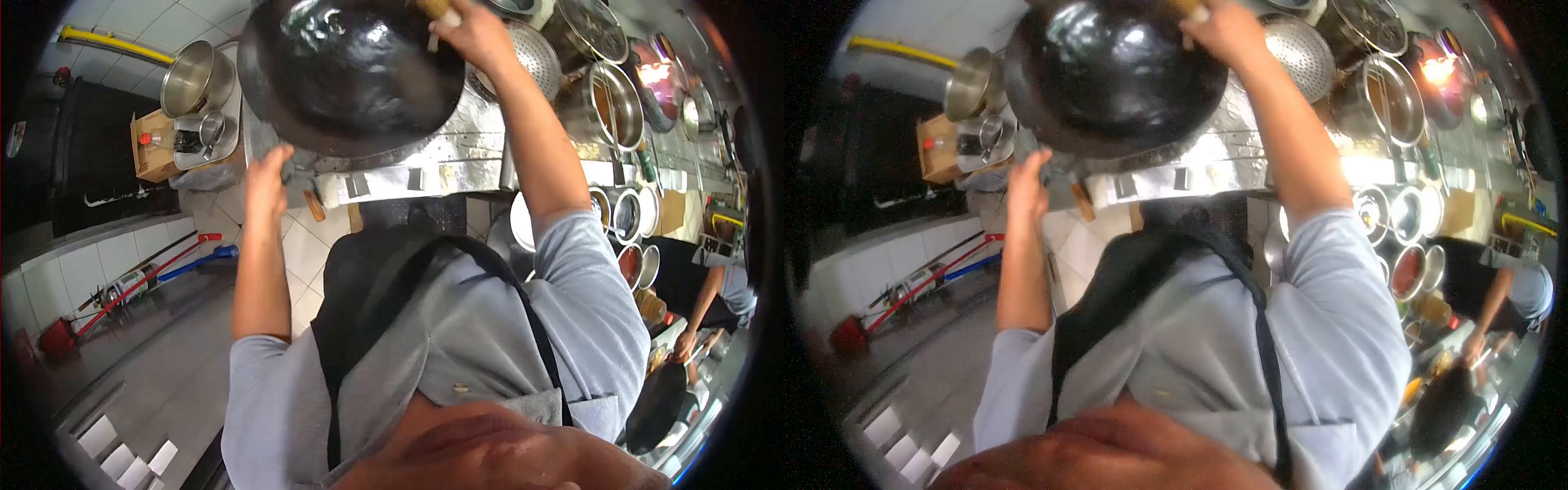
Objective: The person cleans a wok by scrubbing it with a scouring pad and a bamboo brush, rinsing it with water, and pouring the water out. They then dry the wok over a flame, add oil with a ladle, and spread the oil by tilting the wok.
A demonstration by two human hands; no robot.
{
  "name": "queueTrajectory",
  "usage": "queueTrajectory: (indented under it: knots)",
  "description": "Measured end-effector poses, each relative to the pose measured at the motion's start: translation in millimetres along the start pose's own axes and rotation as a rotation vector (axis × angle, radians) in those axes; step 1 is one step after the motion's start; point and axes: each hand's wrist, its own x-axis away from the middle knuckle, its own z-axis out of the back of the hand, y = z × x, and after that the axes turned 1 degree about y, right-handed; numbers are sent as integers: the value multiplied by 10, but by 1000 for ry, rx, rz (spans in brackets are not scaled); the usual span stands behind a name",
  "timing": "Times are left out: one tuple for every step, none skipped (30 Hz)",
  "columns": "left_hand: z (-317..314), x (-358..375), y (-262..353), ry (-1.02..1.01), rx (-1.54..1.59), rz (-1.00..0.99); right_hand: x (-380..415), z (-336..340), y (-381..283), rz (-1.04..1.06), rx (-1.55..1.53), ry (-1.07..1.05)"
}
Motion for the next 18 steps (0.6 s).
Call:
queueTrajectory:
  knots:
    - [67, 12, -105, -111, 137, 73, 135, 319, -476, -25, -111, 256]
    - [-31, 163, 67, -53, 125, 252, -5, 409, -563, 55, -139, 383]
    - [-121, 150, 5, -49, 130, 265, -163, 428, -607, 137, -166, 514]
    - [-257, 33, -30, -27, 213, 341, -360, 427, -665, 143, -157, 517]
    - [-404, -87, -29, -11, 299, 411, -600, 441, -716, 284, -125, 796]
    - [-530, -147, -15, -102, 334, 414, -835, 433, -760, 430, -91, 1070]
    - [-630, -203, -14, -189, 366, 419, -1049, 343, -788, 440, -86, 1072]
    - [-750, -437, -231, -225, 375, 441, -1236, 171, -810, 319, -113, 1096]
    - [-871, -639, -438, -261, 381, 464, -1389, -39, -818, 194, -141, 1118]
    - [-1022, -476, -224, -146, 309, 438, -1488, -307, -836, 55, -206, 988]
    - [-1081, -525, -358, -140, 315, 408, -1567, -647, -794, -82, -266, 855]
    - [-1120, -492, -306, -123, 303, 456, -1677, -1102, -587, -200, -57, 520]
    - [-1142, -462, -250, -110, 289, 505, -1718, -1553, -364, -314, 148, 180]
    - [-1135, -470, -281, -122, 287, 509, -1462, -1847, -401, -215, 171, -68]
    - [-1116, -462, -335, -236, 397, 493, -1200, -1861, -577, -71, 160, -281]
    - [-1103, -460, -375, -347, 511, 480, -925, -1857, -773, 72, 116, -491]
    - [-1098, -455, -355, -352, 517, 491, -726, -1755, -1008, 153, 108, -593]
    - [-1073, -430, -290, -364, 501, 510, -590, -1555, -1091, 177, 111, -733]
